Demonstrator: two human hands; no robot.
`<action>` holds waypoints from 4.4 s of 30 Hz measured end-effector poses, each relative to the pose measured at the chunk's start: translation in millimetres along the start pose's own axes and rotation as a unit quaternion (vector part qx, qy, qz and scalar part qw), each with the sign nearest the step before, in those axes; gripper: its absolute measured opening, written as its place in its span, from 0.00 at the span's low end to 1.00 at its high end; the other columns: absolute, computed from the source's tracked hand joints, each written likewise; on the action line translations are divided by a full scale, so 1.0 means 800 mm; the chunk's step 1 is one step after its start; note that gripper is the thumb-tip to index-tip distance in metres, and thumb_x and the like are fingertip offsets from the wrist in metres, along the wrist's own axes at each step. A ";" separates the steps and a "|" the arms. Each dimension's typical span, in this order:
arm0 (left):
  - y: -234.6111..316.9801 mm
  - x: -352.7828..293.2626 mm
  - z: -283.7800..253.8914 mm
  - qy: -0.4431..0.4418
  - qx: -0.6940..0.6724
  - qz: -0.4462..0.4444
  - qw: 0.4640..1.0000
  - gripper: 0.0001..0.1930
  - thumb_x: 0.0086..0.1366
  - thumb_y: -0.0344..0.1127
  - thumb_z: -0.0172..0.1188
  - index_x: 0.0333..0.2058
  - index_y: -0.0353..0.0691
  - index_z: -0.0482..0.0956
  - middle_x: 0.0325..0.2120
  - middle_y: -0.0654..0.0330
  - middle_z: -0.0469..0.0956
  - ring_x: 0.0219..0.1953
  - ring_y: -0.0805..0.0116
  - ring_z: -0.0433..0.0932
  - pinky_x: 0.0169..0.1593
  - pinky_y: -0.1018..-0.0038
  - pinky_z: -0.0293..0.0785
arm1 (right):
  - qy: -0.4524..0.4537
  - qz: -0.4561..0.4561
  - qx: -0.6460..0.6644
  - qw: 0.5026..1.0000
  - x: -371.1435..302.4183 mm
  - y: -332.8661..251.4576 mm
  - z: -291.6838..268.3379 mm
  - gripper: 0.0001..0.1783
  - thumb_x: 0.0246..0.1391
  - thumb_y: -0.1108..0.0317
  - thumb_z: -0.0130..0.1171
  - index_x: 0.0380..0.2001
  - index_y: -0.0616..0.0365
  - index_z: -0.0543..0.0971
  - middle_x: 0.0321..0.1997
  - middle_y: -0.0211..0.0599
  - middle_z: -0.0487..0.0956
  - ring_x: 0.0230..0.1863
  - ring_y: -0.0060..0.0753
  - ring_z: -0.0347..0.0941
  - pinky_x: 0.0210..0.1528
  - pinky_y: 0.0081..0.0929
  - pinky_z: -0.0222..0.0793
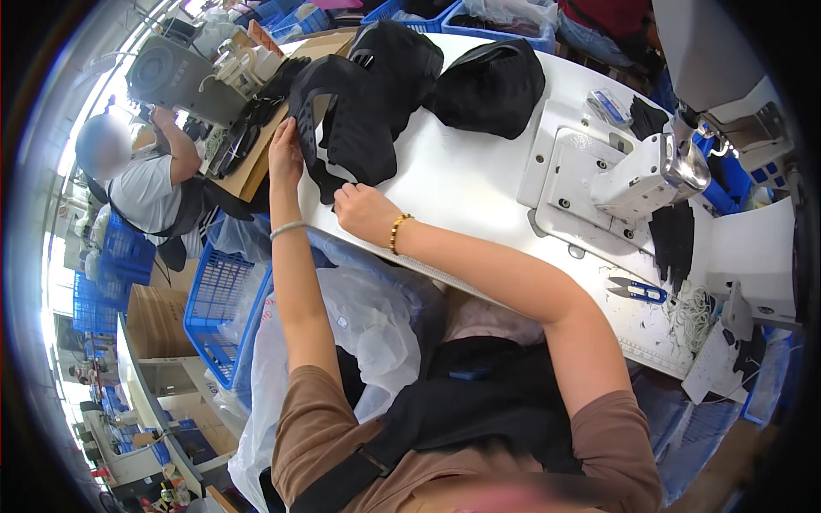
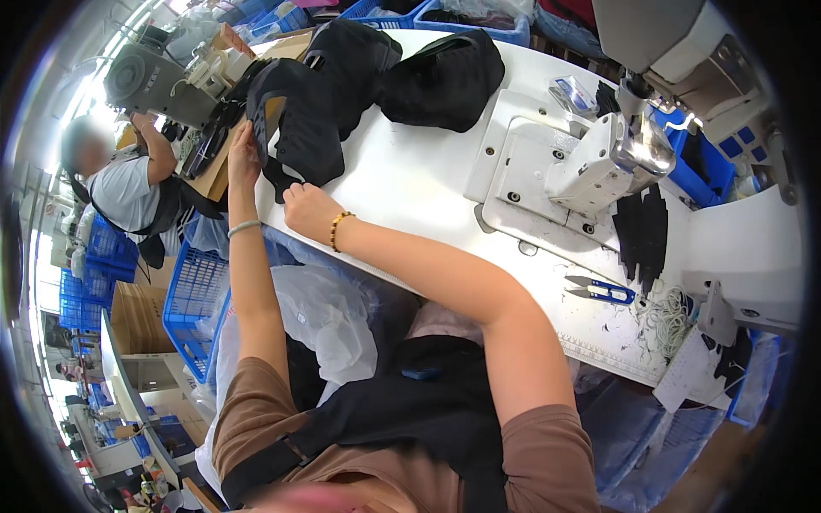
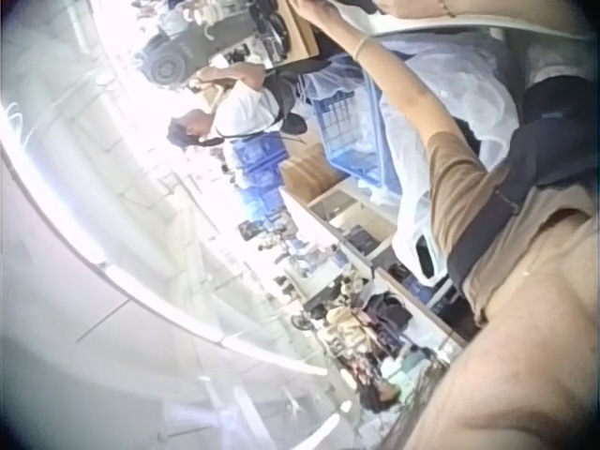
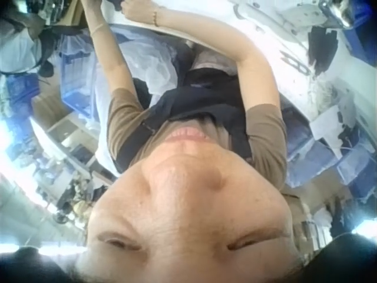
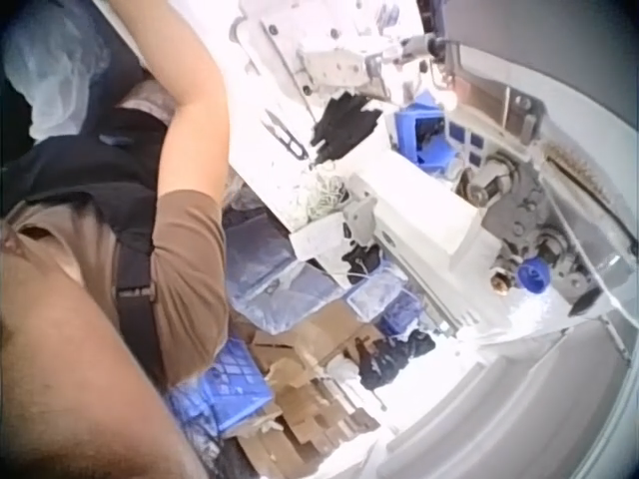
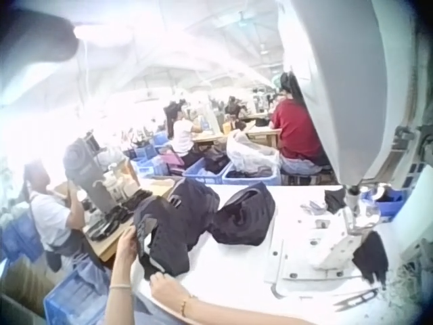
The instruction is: Manually align and position black leather/fabric shoe parts on a sewing machine for stitching.
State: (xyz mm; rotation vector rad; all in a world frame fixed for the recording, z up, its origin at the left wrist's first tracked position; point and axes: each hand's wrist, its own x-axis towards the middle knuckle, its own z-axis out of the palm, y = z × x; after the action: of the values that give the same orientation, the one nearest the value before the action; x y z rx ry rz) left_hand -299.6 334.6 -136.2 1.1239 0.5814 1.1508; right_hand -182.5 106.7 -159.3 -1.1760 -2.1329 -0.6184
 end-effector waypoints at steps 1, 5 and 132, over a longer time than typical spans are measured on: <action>-0.005 0.017 0.015 -0.007 -0.002 -0.003 1.000 0.10 0.65 0.35 0.52 0.42 0.38 0.74 0.36 0.62 0.77 0.38 0.73 0.77 0.40 0.80 0.70 | -0.020 0.035 -0.040 0.998 0.005 0.005 0.009 0.06 0.40 0.69 0.54 0.19 0.59 0.78 0.25 0.35 0.72 0.32 0.33 0.68 0.32 0.26 0.65; -0.028 0.066 0.110 -0.075 0.038 -0.024 0.996 0.09 0.64 0.37 0.54 0.40 0.41 0.74 0.32 0.67 0.77 0.31 0.78 0.74 0.35 0.82 0.68 | -0.040 0.121 -0.158 0.979 0.001 0.058 0.027 0.08 0.41 0.69 0.54 0.21 0.61 0.79 0.26 0.37 0.75 0.33 0.36 0.68 0.33 0.25 0.65; -0.113 -0.373 0.491 -0.521 0.264 0.178 0.792 0.11 0.56 0.27 0.59 0.38 0.30 0.74 0.30 0.56 0.74 0.30 0.66 0.76 0.32 0.75 0.73 | 0.253 0.709 0.318 0.576 -0.354 0.011 -0.449 0.09 0.55 0.68 0.55 0.33 0.64 0.76 0.15 0.28 0.72 0.12 0.14 0.63 0.14 0.11 0.58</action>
State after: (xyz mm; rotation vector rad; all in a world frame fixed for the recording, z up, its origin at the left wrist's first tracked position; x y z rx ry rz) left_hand -37.5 -92.6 -120.3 2.1841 -0.2321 0.4802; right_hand 46.3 -285.7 -107.4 -1.5003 -0.3264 0.5107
